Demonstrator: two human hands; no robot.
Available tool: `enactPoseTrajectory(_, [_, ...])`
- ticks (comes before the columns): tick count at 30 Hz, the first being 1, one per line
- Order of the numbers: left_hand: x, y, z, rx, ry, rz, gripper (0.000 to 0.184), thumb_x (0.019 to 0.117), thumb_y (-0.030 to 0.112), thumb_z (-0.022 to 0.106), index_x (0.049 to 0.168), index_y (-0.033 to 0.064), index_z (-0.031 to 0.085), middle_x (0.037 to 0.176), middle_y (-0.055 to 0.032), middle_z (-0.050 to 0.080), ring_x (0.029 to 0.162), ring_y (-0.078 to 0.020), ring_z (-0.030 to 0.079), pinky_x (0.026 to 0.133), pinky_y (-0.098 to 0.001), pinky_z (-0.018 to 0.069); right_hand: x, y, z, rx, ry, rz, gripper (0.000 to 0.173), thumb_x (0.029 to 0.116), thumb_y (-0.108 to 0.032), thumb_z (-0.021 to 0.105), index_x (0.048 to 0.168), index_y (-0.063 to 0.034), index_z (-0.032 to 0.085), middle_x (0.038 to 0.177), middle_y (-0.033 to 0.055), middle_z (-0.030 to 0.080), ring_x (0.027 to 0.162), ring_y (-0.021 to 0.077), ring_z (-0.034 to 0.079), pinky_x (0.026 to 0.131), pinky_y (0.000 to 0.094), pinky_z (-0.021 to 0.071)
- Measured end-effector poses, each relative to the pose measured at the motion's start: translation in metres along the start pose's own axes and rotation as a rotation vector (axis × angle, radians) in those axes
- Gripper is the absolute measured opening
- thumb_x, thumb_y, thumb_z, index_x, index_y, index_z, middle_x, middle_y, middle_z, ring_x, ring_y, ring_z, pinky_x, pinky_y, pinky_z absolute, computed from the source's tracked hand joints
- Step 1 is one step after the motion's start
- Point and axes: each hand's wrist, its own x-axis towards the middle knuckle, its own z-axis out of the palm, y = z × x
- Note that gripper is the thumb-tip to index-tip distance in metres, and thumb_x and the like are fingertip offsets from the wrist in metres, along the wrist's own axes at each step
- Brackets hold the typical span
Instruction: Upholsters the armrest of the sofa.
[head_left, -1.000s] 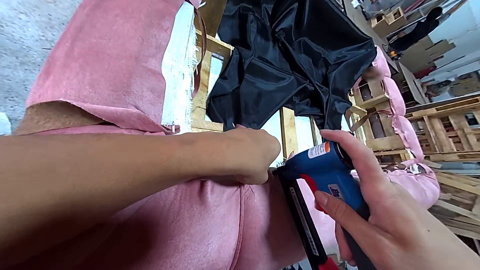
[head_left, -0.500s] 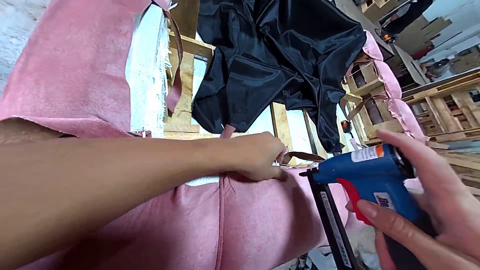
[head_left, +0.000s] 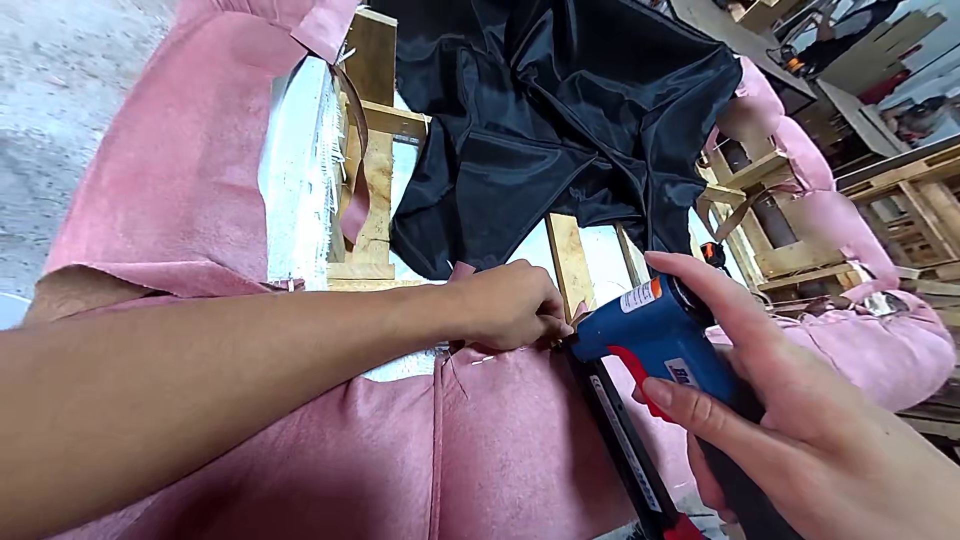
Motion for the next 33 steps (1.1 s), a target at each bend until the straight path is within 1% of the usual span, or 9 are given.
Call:
enactPoseTrajectory(6, [-0.001, -0.005, -0.002, 0.034, -0.102, -0.153, 0.037, 0.1073, 0.040, 0.051, 0.091, 0.0136, 0.072, 0.074, 0.0000, 0.062, 0.070, -0.0139, 0.061, 0.063, -0.0370, 0.0511, 0.009, -0.005, 0.000, -0.197, -0.044, -0.011, 0.071, 0.1004, -0.036, 0.060, 0.156, -0.0518, 0.019, 0.091, -0.0025, 0.070, 0.051, 0.0180, 0.066, 0.041, 0.0412, 0.0610])
enactPoseTrajectory(12, [0.000, -0.007, 0.000, -0.115, -0.103, -0.149, 0.030, 0.1072, 0.034, 0.052, 0.105, 0.0169, 0.076, 0.084, 0.0004, 0.069, 0.077, -0.0129, 0.065, 0.070, -0.0400, 0.0544, 0.014, -0.011, -0.044, 0.064, -0.098, 0.192, 0.076, 0.0995, -0.019, 0.063, 0.156, -0.0520, 0.025, 0.099, 0.0142, 0.070, 0.047, 0.0305, 0.064, 0.039, 0.0483, 0.0587])
enactPoseTrajectory(16, [0.013, -0.002, 0.002, -0.283, -0.151, -0.149, 0.035, 0.1069, 0.037, 0.054, 0.102, 0.0115, 0.077, 0.080, -0.0030, 0.068, 0.071, -0.0132, 0.062, 0.066, -0.0388, 0.0520, 0.038, -0.002, -0.076, 0.231, -0.200, 0.330, 0.070, 0.1029, -0.011, 0.047, 0.157, -0.0469, 0.023, 0.092, 0.0198, 0.065, 0.039, 0.0277, 0.057, 0.034, 0.0468, 0.0541])
enactPoseTrajectory(19, [0.025, 0.002, 0.005, -0.355, -0.167, -0.174, 0.034, 0.1029, 0.037, 0.061, 0.087, 0.0088, 0.074, 0.068, -0.0026, 0.063, 0.059, -0.0117, 0.058, 0.055, -0.0339, 0.0482, 0.063, 0.016, -0.092, 0.327, -0.383, 0.297, 0.068, 0.1037, -0.008, 0.043, 0.158, -0.0429, 0.021, 0.097, 0.0241, 0.064, 0.039, 0.0294, 0.057, 0.035, 0.0506, 0.0546])
enactPoseTrajectory(22, [0.026, 0.003, 0.005, -0.272, -0.144, -0.285, 0.033, 0.1005, 0.038, 0.064, 0.090, 0.0095, 0.075, 0.073, -0.0040, 0.066, 0.066, -0.0162, 0.062, 0.061, -0.0408, 0.0511, 0.074, -0.017, -0.076, 0.219, -0.338, 0.353, 0.070, 0.1033, -0.002, 0.043, 0.159, -0.0383, 0.021, 0.089, 0.0200, 0.064, 0.037, 0.0241, 0.054, 0.035, 0.0416, 0.0540])
enactPoseTrajectory(23, [0.026, 0.001, 0.004, -0.228, -0.121, -0.313, 0.032, 0.1005, 0.038, 0.064, 0.092, 0.0096, 0.075, 0.077, -0.0054, 0.067, 0.070, -0.0190, 0.064, 0.064, -0.0450, 0.0528, 0.075, -0.048, -0.057, 0.076, -0.260, 0.435, 0.071, 0.1040, 0.002, 0.036, 0.160, -0.0369, 0.018, 0.080, 0.0142, 0.061, 0.035, 0.0190, 0.049, 0.033, 0.0334, 0.0486])
enactPoseTrajectory(25, [0.027, -0.004, 0.002, -0.106, -0.096, -0.374, 0.027, 0.1016, 0.033, 0.060, 0.094, 0.0112, 0.074, 0.081, -0.0057, 0.067, 0.077, -0.0216, 0.066, 0.068, -0.0485, 0.0545, 0.083, -0.075, -0.040, -0.042, -0.235, 0.555, 0.074, 0.1048, 0.004, 0.032, 0.161, -0.0407, 0.015, 0.074, 0.0133, 0.060, 0.034, 0.0175, 0.046, 0.032, 0.0289, 0.0440])
enactPoseTrajectory(29, [0.027, -0.010, 0.002, 0.022, -0.109, -0.435, 0.026, 0.1032, 0.036, 0.057, 0.098, 0.0147, 0.072, 0.079, -0.0024, 0.065, 0.075, -0.0187, 0.065, 0.067, -0.0443, 0.0548, 0.124, -0.016, -0.078, 0.181, -0.668, 0.380, 0.075, 0.1047, -0.011, 0.050, 0.160, -0.0468, 0.014, 0.091, 0.0210, 0.069, 0.039, 0.0261, 0.058, 0.035, 0.0452, 0.0536])
enactPoseTrajectory(33, [0.023, -0.012, 0.002, 0.089, -0.170, -0.425, 0.028, 0.1024, 0.039, 0.057, 0.103, 0.0157, 0.072, 0.086, -0.0033, 0.067, 0.083, -0.0216, 0.067, 0.072, -0.0481, 0.0563, 0.137, -0.036, -0.070, 0.033, -0.688, 0.442, 0.075, 0.1038, -0.011, 0.050, 0.160, -0.0493, 0.018, 0.078, 0.0148, 0.063, 0.038, 0.0217, 0.053, 0.035, 0.0413, 0.0507])
